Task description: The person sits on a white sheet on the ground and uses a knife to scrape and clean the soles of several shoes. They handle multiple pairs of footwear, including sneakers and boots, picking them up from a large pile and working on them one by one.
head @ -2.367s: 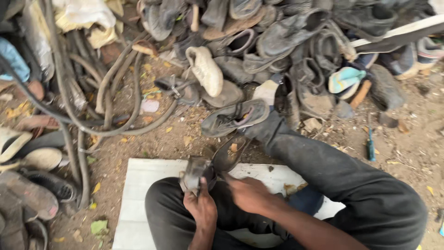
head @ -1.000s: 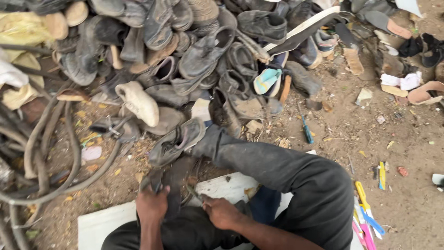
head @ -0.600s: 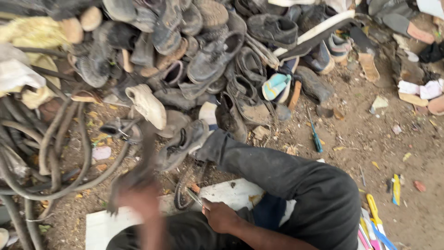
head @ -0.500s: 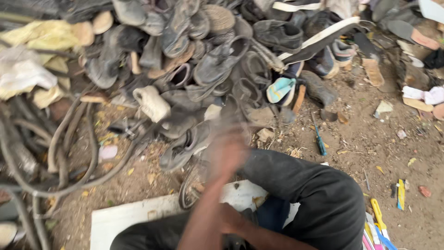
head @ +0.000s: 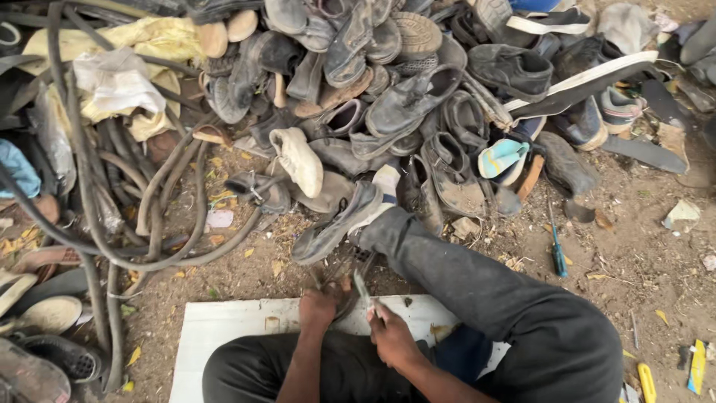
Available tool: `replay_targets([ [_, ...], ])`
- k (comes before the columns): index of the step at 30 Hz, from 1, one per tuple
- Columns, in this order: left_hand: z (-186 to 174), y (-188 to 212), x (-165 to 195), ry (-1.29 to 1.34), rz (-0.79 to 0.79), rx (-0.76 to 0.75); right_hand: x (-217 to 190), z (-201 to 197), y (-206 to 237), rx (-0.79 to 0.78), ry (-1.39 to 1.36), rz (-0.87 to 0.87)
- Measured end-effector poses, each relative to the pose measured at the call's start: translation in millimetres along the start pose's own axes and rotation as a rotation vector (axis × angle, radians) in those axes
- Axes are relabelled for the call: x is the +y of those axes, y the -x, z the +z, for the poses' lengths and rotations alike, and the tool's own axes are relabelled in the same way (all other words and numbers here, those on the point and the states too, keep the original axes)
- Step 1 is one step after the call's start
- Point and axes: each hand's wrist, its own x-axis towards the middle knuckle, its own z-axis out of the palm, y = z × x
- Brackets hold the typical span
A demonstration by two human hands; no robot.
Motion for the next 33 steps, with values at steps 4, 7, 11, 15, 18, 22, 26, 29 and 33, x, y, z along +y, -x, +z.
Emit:
replay_targets([
  [4,20.3,4.7,-32.3,0.351,-0.080,-0.173,4.4,-3.9,2.6,0.124,-0.005,-0.095],
  [7,-46.7,21.2,-67.6,0.486,0.499,-0.161,11.1,-16.5,4.6,0.169,-0.061,-0.183],
  [11,-225.9,48.5,-81.0,0.363,0.133,0.351,9.0,-26.7,2.7,0.204,-0.195,-0.272],
  [15,-265.7,65.6,-19.4,0.382,0.288,1.061,-2.4,-15.7,-3.4,0.127,-0.255,-0.196],
  [18,-164.0,49.3,64.9,0.347,0.221,0.523,-4.0,-3.5,-10.1,0.106,-0.191,-0.061],
  [22,-43.3,-30.1,165.1,-0.182,0.721,0.401,11.2,-6.0,-19.8,0.059,-0.117,-0.124],
  [26,-23.9,-66.1,194.4,-0.376,0.370,-0.260,22.3,-34.2,-24.8,0.260,0.102,-0.529],
  [29,-50.9,-47.7,161.3,-0.374,0.936,-0.019,11.2,-59.7,-22.2,0.371,-0.139,-0.485],
  [33,-105.7,-26.6,90.5,-0.537,1.211,-0.279,-19.3,-74.6,-17.0,0.264,-0.428,-0.416],
])
